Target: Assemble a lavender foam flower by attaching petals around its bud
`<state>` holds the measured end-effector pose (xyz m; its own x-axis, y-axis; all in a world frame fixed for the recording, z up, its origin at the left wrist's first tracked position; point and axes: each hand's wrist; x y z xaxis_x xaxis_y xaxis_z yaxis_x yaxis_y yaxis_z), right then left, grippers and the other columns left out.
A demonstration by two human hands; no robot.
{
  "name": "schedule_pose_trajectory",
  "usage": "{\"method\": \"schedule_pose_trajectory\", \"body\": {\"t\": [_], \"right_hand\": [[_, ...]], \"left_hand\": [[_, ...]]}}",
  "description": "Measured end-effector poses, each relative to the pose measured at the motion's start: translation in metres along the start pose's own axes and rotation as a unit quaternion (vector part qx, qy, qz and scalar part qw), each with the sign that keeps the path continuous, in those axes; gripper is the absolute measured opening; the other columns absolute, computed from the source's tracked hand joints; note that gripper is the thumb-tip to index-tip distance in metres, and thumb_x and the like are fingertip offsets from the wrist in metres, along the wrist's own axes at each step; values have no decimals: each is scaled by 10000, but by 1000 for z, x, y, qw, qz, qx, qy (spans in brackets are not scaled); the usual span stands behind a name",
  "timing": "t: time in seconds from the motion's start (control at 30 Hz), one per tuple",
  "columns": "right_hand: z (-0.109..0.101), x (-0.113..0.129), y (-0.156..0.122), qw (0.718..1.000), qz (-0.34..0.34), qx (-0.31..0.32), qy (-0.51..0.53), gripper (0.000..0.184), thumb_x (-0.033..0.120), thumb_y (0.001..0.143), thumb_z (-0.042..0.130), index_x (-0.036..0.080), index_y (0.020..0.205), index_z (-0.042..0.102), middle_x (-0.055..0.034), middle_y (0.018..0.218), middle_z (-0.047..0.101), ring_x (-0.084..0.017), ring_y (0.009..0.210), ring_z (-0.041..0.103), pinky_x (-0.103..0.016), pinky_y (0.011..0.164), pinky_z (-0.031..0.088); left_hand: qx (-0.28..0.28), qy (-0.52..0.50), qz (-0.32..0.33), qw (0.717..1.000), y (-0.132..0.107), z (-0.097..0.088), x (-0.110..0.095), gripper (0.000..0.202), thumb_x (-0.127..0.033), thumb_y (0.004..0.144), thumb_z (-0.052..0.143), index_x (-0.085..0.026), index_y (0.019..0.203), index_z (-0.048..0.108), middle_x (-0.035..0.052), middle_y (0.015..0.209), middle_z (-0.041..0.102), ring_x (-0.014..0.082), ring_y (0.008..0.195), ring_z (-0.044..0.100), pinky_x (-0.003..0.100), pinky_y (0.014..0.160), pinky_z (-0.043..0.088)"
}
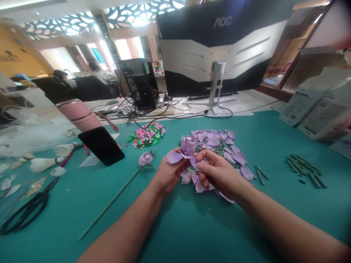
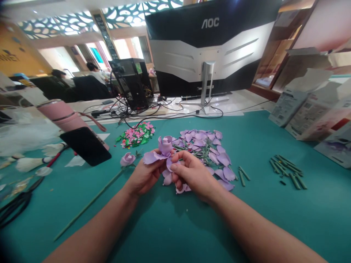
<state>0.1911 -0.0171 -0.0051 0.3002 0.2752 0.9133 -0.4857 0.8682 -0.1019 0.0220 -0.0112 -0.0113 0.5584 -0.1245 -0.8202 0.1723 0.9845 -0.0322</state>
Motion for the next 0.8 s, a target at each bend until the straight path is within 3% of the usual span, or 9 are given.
{"method": "schedule_pose_trajectory", "body": {"t": [0.4,0.8], "right_hand": [[1,1,0,1000,11,6,14,332,355,802,766,230,924,483,77,533,593,-65,393,510,-153,401,393],[0,-1,-1,1000,10,10,13,331,360,815,753,238,950,476,72,543,605,-66,396,506,-156,407,385]], "left_hand": [[-7,23,0,1000,0,-1,0,426,-218,710,850,-106,1055,627,119,1012,734,225,952,698,285,794,535],[4,36,3,999,0,-3,0,414,-235,706,856,-122,1041,639,102,1035,729,198,950,687,283,836,518]]}}
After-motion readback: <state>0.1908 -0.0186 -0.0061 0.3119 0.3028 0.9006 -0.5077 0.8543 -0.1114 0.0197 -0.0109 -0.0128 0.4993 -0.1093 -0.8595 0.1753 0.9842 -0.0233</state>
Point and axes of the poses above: each hand's wrist, its own y-axis towards the middle knuckle, its own z-axis out of the palm, x = y × z
